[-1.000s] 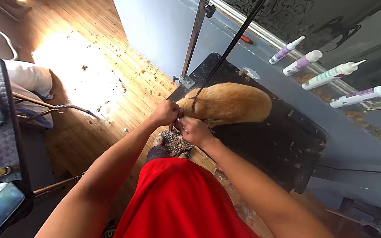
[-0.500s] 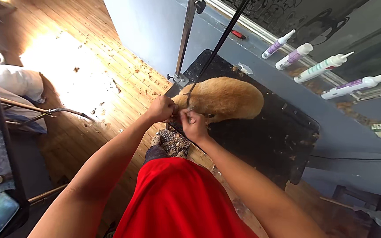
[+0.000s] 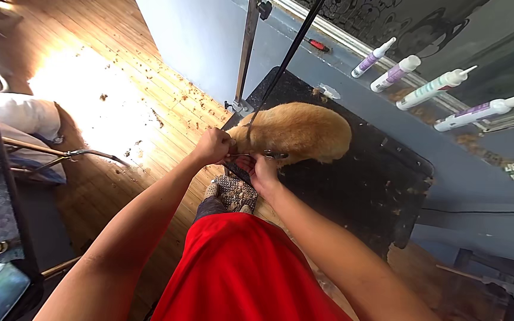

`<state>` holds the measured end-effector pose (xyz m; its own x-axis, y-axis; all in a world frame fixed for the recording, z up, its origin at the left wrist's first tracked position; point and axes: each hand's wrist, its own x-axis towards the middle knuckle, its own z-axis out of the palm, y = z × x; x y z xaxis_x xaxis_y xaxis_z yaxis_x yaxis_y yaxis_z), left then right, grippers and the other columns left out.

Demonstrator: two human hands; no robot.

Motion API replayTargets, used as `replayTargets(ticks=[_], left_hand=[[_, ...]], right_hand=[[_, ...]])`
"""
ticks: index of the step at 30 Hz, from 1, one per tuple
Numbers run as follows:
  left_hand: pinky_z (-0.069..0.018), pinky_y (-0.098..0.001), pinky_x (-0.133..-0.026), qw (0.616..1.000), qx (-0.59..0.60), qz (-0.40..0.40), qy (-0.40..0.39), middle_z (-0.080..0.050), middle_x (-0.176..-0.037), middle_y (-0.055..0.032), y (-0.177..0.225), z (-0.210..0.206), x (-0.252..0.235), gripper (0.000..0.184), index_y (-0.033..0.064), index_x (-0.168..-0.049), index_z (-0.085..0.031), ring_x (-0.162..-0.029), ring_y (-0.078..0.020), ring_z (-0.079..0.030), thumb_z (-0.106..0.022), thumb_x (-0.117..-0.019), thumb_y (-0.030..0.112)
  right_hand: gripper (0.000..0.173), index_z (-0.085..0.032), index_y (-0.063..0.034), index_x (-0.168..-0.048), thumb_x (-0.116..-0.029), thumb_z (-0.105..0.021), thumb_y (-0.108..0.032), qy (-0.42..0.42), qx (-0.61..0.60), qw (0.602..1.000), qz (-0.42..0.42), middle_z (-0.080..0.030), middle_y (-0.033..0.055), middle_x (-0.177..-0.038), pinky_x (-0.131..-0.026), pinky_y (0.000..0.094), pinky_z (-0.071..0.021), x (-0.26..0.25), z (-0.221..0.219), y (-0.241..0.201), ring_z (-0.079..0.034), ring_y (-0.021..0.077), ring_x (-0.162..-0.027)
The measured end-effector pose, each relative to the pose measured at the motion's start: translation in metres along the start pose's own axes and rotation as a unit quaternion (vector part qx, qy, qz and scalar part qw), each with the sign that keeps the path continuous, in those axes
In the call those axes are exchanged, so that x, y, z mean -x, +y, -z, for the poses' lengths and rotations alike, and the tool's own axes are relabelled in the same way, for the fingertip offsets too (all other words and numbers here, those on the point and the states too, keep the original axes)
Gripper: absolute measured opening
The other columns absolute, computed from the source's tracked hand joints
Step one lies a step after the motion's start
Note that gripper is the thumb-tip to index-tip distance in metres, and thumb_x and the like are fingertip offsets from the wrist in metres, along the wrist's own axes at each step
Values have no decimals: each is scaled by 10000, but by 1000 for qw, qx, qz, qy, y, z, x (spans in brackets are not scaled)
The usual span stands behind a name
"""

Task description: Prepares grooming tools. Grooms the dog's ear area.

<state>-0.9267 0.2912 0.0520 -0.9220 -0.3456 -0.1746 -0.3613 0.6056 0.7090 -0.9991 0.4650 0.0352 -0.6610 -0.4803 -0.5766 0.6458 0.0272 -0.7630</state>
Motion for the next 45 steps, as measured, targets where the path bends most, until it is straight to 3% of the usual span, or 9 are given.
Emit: replayTargets(ticks=[2,6,8,12,16,19,25,32,45], left_hand=[[-537,-484,-678,1000,-4,3,3,-673,-689,-49,0,-1,1,321,90,-787,-725,-666,-186,-657,-577,-1027,244],[-538,-500,-689,1000,-10,-12,11,-689,-709,-61,4,-6,3,299,79,-806,-733,-680,-199,-671,-589,-1021,228],[-532,-504,-672,999,-24,-19,13,-681,-697,-56,4,-9,1,301,88,-781,-726,-677,-204,-667,-591,-1012,224],[-533,-520,-676,999,-34,1,9,-678,-704,-62,4,-8,-4,313,98,-773,-720,-692,-221,-669,-586,-1015,245],[-526,-501,-672,1000,-9,5,-1,-669,-707,-69,1,2,-4,315,75,-783,-719,-679,-209,-649,-589,-1022,233],[-526,-477,-670,1000,5,13,1,-669,-706,-60,-1,5,-5,312,75,-794,-726,-669,-188,-642,-590,-1025,235],[-530,-476,-680,999,8,35,-3,-676,-703,-65,3,9,-8,313,72,-790,-729,-673,-188,-649,-598,-1025,232],[-526,-481,-679,999,18,47,-10,-674,-700,-62,5,11,-7,317,73,-796,-738,-670,-190,-645,-598,-1024,241],[-512,-484,-665,999,23,36,-6,-661,-690,-64,2,14,-13,319,78,-766,-720,-663,-199,-635,-602,-1016,237]], right_hand=[[244,-662,80,-1115,-1076,-494,-94,-79,228,949,203,-757,131,-904,-778,339,-655,1,6,7,-761,176,-793],[210,-729,37,-1029,-993,-586,-113,-165,531,665,498,-731,172,-984,-820,435,-613,3,9,9,-735,286,-904],[230,-726,33,-1020,-1010,-567,-133,-118,510,715,464,-732,159,-937,-779,441,-612,5,5,16,-734,276,-854],[270,-693,24,-1073,-1070,-523,-187,-16,246,954,171,-757,100,-842,-734,359,-659,0,-9,8,-757,168,-734],[311,-623,71,-1128,-1105,-438,-177,-25,-23,999,35,-730,160,-878,-726,390,-636,-1,-7,-14,-737,233,-744],[242,-656,74,-1123,-1076,-500,-105,-96,153,950,253,-753,144,-882,-728,373,-670,-1,1,-11,-764,208,-751],[235,-731,21,-1109,-1026,-553,-108,-242,466,645,555,-750,141,-1053,-895,370,-598,-17,29,-2,-735,225,-980],[242,-719,7,-1136,-1034,-537,-116,-281,511,573,576,-737,144,-1032,-878,377,-599,-25,32,-6,-731,249,-960],[236,-719,10,-1127,-1024,-535,-96,-301,514,571,565,-736,142,-1035,-873,385,-604,-27,23,-19,-732,247,-955]])
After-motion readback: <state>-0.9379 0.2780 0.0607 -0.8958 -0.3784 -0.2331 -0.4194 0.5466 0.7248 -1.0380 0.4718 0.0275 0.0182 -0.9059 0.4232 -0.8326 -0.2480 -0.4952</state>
